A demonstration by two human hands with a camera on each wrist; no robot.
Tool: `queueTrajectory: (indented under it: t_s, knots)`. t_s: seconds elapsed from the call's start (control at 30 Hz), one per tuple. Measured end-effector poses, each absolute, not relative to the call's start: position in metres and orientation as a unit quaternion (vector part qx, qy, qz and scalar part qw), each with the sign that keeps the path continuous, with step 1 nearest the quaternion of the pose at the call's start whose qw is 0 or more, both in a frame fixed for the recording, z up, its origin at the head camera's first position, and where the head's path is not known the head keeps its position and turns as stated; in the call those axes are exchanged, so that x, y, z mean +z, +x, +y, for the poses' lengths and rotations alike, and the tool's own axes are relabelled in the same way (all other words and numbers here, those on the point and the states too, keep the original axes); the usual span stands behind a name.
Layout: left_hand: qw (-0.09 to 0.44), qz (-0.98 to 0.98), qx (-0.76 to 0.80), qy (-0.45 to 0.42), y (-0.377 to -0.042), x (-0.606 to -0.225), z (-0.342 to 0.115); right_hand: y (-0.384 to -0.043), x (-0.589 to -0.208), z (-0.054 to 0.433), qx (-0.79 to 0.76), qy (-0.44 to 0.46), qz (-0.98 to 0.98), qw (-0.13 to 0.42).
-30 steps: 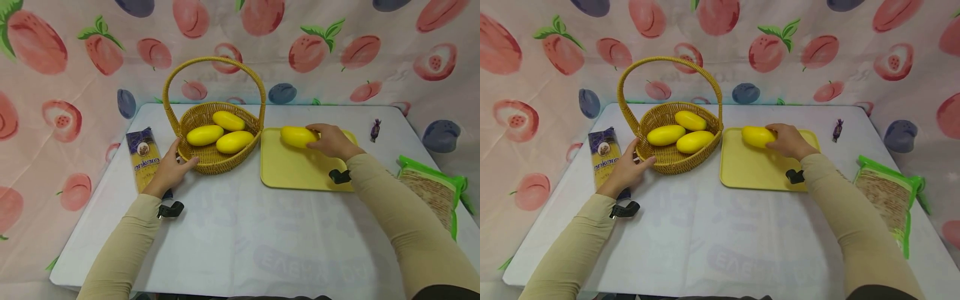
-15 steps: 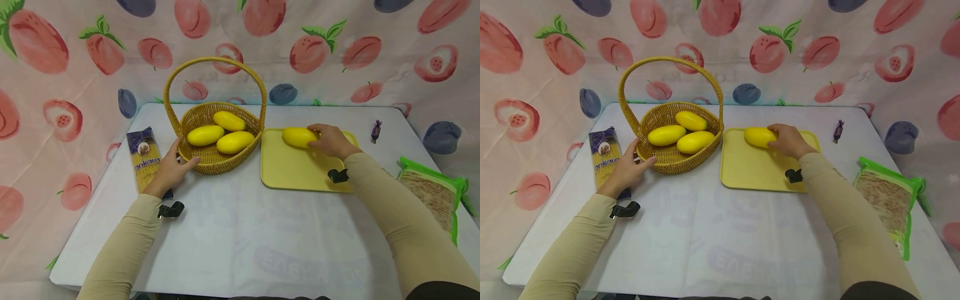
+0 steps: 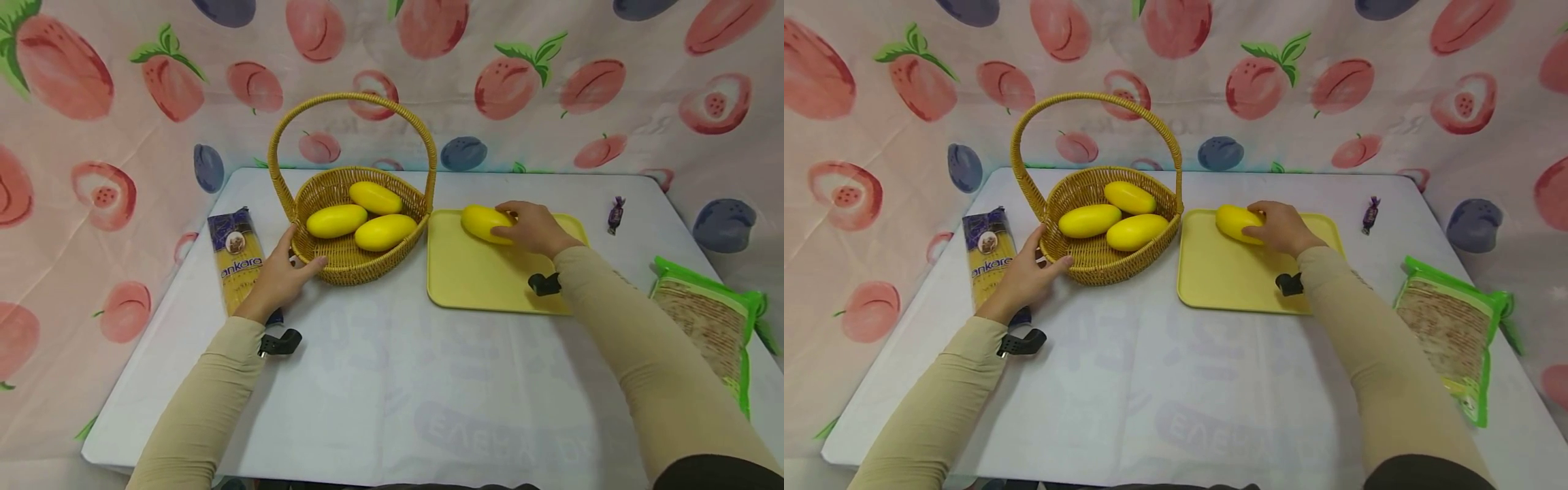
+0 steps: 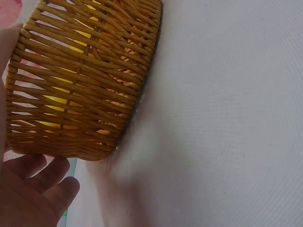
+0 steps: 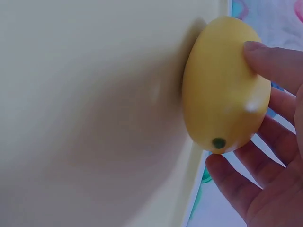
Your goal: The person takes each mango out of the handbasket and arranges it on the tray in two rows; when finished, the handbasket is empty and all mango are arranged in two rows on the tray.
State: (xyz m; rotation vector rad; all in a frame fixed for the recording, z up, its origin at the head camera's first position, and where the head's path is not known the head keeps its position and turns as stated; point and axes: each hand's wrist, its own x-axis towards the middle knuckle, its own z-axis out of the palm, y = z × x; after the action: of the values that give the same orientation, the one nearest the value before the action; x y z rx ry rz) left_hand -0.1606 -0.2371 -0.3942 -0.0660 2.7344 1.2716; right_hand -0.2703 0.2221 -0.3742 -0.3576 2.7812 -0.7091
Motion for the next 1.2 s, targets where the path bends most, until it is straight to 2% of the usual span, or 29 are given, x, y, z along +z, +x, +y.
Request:
queueTrajectory:
  t_s: [0.57, 1.2]
  knots:
    - [0.054, 0.906, 0.419, -0.017, -0.161, -0.396, -0.237, -0.277, -0.372, 0.214, -0.247, -0.117, 0.951, 0.146]
    - [0.055, 0.906, 0.419, -0.02, -0.16, -0.395, -0.236, -0.29, -0.377, 0.195, -0.257, -0.139, 0.946, 0.14]
